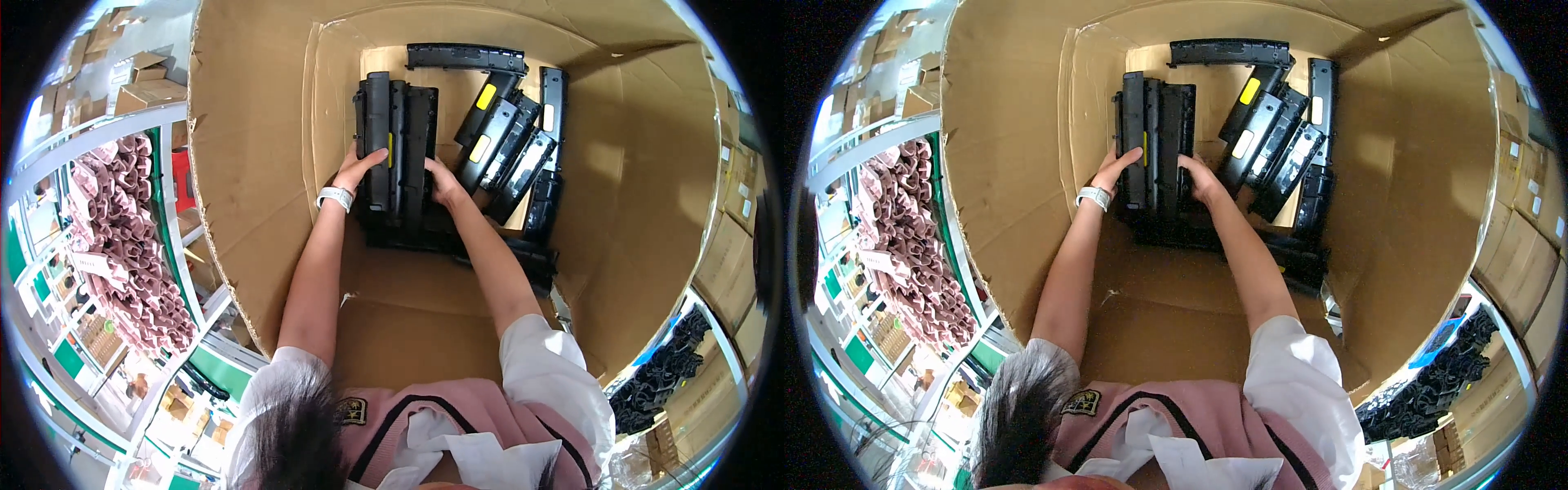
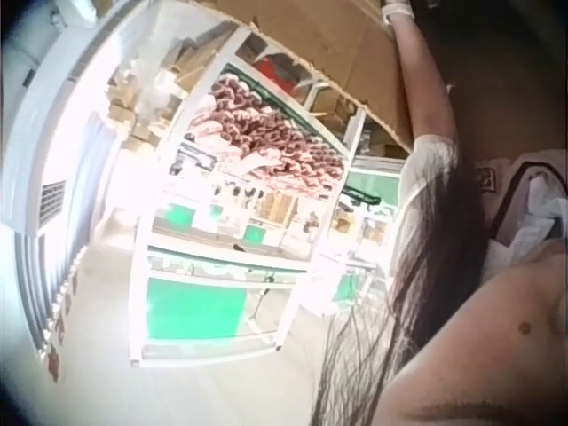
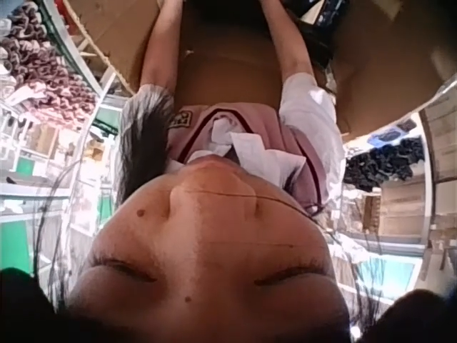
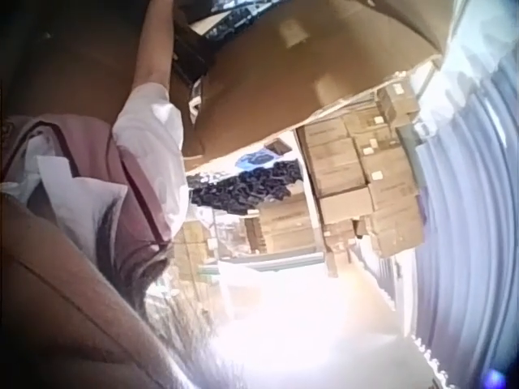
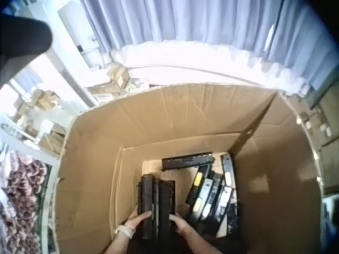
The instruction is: Moving toner cartridges from a large cardboard box to a work table and arranging them in rows.
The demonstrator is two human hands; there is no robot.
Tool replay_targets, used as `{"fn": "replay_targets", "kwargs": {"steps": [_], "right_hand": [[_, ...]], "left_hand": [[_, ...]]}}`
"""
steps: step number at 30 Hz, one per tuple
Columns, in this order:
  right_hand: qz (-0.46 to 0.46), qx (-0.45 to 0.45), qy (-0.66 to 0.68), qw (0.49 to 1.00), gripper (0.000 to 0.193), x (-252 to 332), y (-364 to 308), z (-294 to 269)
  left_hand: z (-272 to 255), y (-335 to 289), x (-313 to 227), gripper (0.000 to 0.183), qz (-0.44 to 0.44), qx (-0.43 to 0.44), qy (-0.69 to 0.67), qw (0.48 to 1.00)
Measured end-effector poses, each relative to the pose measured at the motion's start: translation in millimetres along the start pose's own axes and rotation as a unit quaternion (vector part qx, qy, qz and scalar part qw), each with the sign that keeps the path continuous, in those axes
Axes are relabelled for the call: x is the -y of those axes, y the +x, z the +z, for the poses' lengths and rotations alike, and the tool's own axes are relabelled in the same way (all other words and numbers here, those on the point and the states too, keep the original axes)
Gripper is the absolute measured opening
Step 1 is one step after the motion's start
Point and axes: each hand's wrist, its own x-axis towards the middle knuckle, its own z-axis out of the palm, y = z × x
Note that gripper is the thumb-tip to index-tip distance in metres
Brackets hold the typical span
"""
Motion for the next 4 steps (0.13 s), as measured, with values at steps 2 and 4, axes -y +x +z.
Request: {"fn": "replay_targets", "kwargs": {"steps": [2,4], "right_hand": [[0.004,0.074,-0.019,0.997,0.059,2,-2,-5],[0.017,0.111,-0.038,0.993,0.06,9,-7,-7]], "left_hand": [[11,-16,-15,0.093,0.006,-0.007,0.001,1.0],[12,-25,-27,0.091,0.006,0.013,-0.014,1.0]]}}
